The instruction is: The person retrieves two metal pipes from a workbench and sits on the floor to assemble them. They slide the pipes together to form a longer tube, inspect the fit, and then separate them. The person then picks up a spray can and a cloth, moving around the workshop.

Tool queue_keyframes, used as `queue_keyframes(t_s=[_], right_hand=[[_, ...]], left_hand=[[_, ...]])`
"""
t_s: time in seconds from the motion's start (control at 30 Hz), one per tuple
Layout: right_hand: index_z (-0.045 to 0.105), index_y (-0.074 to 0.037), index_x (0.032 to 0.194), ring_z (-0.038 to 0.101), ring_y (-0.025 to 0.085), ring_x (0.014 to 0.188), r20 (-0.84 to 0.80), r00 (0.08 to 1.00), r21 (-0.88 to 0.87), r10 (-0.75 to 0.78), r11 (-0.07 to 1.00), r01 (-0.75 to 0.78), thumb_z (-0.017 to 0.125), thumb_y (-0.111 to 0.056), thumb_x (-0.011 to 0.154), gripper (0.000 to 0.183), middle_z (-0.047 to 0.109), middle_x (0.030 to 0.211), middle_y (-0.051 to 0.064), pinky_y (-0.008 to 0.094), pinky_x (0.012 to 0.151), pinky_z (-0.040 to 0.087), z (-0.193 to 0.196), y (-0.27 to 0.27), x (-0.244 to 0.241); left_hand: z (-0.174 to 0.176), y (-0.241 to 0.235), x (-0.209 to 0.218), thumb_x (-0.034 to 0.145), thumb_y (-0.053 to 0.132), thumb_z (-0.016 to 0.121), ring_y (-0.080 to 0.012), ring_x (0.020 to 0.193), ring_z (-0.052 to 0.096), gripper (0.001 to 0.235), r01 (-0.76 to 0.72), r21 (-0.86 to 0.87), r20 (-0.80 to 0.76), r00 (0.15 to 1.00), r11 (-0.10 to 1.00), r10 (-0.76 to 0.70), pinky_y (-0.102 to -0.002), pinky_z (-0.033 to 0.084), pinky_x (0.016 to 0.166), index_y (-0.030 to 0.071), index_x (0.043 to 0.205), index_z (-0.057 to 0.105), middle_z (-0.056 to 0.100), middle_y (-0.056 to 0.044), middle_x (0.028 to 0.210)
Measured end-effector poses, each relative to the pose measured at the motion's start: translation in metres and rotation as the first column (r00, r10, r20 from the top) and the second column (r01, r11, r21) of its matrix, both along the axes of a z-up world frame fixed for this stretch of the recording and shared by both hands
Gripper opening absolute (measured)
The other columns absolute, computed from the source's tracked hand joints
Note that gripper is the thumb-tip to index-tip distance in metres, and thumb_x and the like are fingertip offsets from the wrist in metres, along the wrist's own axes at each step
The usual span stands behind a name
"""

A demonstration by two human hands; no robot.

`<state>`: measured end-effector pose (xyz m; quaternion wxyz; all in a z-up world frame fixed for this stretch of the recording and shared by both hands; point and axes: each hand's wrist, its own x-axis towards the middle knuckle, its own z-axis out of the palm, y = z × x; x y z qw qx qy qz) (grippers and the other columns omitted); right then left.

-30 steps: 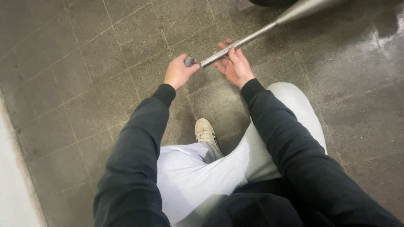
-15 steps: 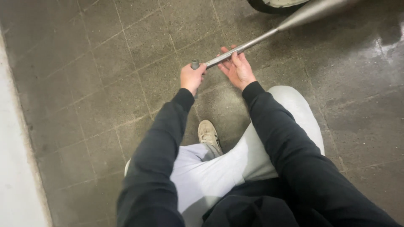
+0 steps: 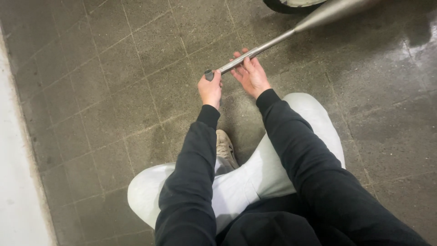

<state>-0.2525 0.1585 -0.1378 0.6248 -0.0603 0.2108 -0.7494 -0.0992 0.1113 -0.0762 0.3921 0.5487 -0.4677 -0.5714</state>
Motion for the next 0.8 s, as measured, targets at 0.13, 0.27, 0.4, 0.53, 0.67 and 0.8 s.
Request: queue_keyframes(t_s=[0.13, 0.27, 0.4, 0.53, 0.67, 0.8], right_hand=[[0.043, -0.022, 0.147, 0.057, 0.027, 0.134, -0.006, 1.000, 0.037, -0.006, 0.999, 0.006, 0.061, -0.030, 0.103, 0.048, 0.059, 0.144, 0.004, 0.048, 0.111, 0.049, 0.006, 0.000, 0.000], [0.041, -0.020, 0.146, 0.057, 0.028, 0.135, 0.000, 1.000, 0.008, -0.007, 1.000, 0.007, 0.060, -0.029, 0.104, 0.047, 0.058, 0.145, 0.004, 0.048, 0.111, 0.049, 0.006, 0.000, 0.000], [0.039, -0.021, 0.150, 0.057, 0.028, 0.135, 0.001, 1.000, 0.038, -0.007, 0.999, 0.007, 0.060, -0.030, 0.105, 0.051, 0.057, 0.147, 0.006, 0.048, 0.111, 0.049, 0.009, 0.004, 0.000], [0.036, -0.023, 0.154, 0.055, 0.026, 0.132, -0.013, 1.000, 0.038, 0.008, 0.999, -0.008, 0.059, -0.032, 0.104, 0.055, 0.055, 0.150, 0.006, 0.048, 0.110, 0.049, 0.014, 0.009, 0.004], [0.037, -0.022, 0.153, 0.056, 0.025, 0.133, -0.014, 1.000, 0.051, 0.013, 0.999, -0.012, 0.058, -0.033, 0.104, 0.054, 0.054, 0.150, 0.005, 0.049, 0.110, 0.050, 0.018, 0.012, 0.006], [0.041, -0.021, 0.151, 0.057, 0.024, 0.131, -0.028, 1.000, 0.058, 0.007, 0.998, -0.005, 0.058, -0.033, 0.105, 0.050, 0.055, 0.149, 0.004, 0.047, 0.108, 0.051, 0.019, 0.007, 0.002]], left_hand=[[-0.010, 0.005, 0.020, 0.098, 0.025, 0.068, -0.0099, 0.056, 0.056, 0.017, 0.056, 0.135, -0.245, 0.969, 0.989, -0.021, -0.027, 0.048, 0.049, 0.008, 0.098, 0.064, 0.063, 0.000, 0.073], [-0.163, 0.043, 0.062, 0.102, 0.033, 0.070, -0.0167, 0.057, 0.059, 0.036, 0.015, 0.164, -0.187, 0.982, 0.986, 0.016, -0.035, 0.051, 0.049, 0.003, 0.089, 0.056, 0.058, -0.004, 0.070], [-0.265, 0.050, 0.075, 0.078, 0.031, 0.077, -0.0393, 0.095, 0.068, 0.042, 0.483, 0.275, 0.641, 0.552, 0.831, -0.533, -0.048, 0.054, 0.081, -0.002, 0.104, 0.070, 0.071, -0.024, 0.101], [-0.285, 0.093, 0.064, 0.071, 0.038, 0.086, -0.0392, 0.110, 0.070, 0.059, 0.659, 0.502, 0.646, 0.144, 0.560, -0.749, -0.046, 0.056, 0.095, 0.001, 0.115, 0.073, 0.071, -0.026, 0.116], [-0.284, 0.106, 0.056, 0.071, 0.043, 0.091, -0.0416, 0.113, 0.062, 0.063, 0.716, 0.536, 0.667, -0.034, 0.447, -0.745, -0.049, 0.050, 0.096, 0.005, 0.119, 0.072, 0.066, -0.025, 0.120], [-0.277, 0.109, 0.045, 0.071, 0.032, 0.084, -0.0356, 0.112, 0.071, 0.042, 0.752, 0.524, 0.640, -0.038, 0.400, -0.767, -0.047, 0.056, 0.096, 0.015, 0.110, 0.081, 0.076, -0.015, 0.118]])
